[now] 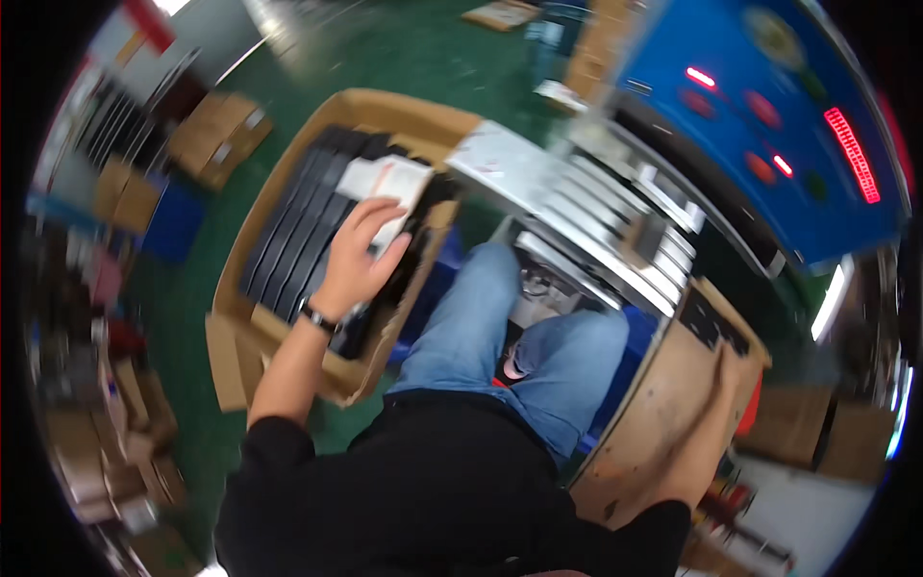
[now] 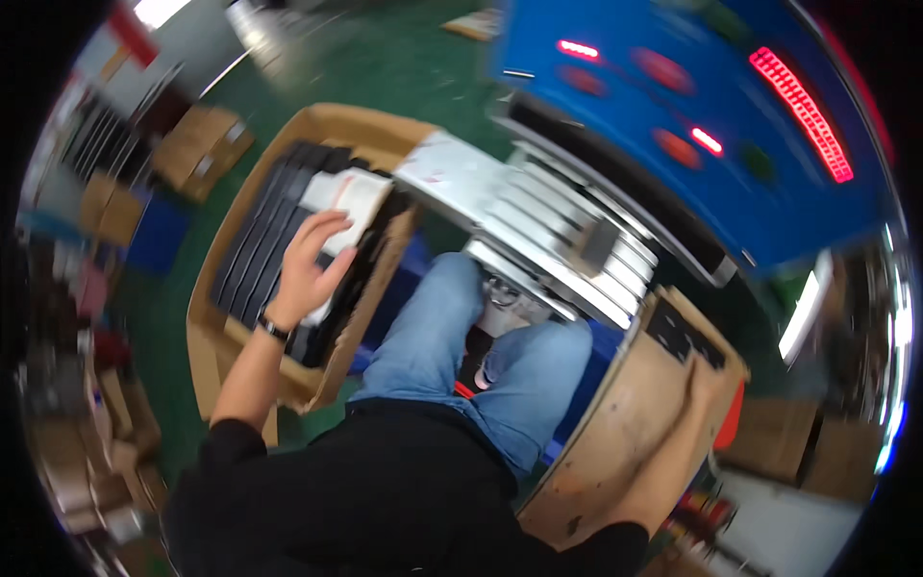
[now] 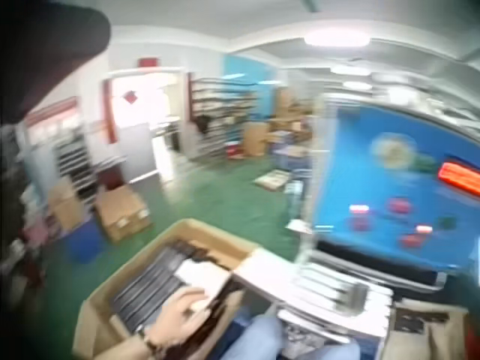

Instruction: Operate a pad printing machine to stamp designs onto small black plastic components.

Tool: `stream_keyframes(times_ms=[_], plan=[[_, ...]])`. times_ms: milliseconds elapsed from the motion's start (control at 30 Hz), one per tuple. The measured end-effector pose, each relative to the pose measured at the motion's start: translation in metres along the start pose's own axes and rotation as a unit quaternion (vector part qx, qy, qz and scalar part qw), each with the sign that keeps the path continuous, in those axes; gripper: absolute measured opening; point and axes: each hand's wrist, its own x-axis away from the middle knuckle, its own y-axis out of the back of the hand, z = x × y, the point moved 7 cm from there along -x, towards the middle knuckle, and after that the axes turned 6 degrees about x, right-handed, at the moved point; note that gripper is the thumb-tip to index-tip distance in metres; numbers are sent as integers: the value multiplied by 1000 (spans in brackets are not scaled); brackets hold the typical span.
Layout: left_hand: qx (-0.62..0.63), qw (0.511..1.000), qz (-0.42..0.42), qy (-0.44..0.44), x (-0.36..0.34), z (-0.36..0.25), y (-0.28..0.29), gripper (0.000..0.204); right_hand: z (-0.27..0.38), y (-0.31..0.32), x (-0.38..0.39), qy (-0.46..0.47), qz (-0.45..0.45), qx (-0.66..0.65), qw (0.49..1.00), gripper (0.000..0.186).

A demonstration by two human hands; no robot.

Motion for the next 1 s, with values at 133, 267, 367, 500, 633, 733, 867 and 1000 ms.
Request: stream_keyframes(times_ms=[133, 267, 367, 500, 633, 733, 867, 1000], plan=[[-10, 996, -32, 85, 0, 75, 42, 28, 61, 9, -11, -58, 83, -92, 991, 60], [-77, 994, 38, 73, -43, 144, 41, 42, 54, 18, 5, -179, 103, -118, 971, 64], [-175, 978, 108, -33, -90, 172, 16, 54, 32, 11, 32, -157, 55, -126, 978, 70], [-276, 920, 273, 52, -124, 223, -12, 86, 6, 5, 68, -235, 40, -91, 967, 74], [-356, 877, 314, 71, -124, 254, -21, 96, -19, 4, 107, -233, 38, -126, 964, 71], [-308, 881, 358, 43, -123, 228, -13, 80, -24, 20, 119, -255, 51, -107, 960, 70], [-256, 920, 292, -58, -105, 196, 3, 65, -10, 29, 119, -312, 100, -94, 940, 70], [-223, 926, 293, -80, -85, 168, 2, 58, -36, 6, 131, -292, 61, -84, 951, 70]])
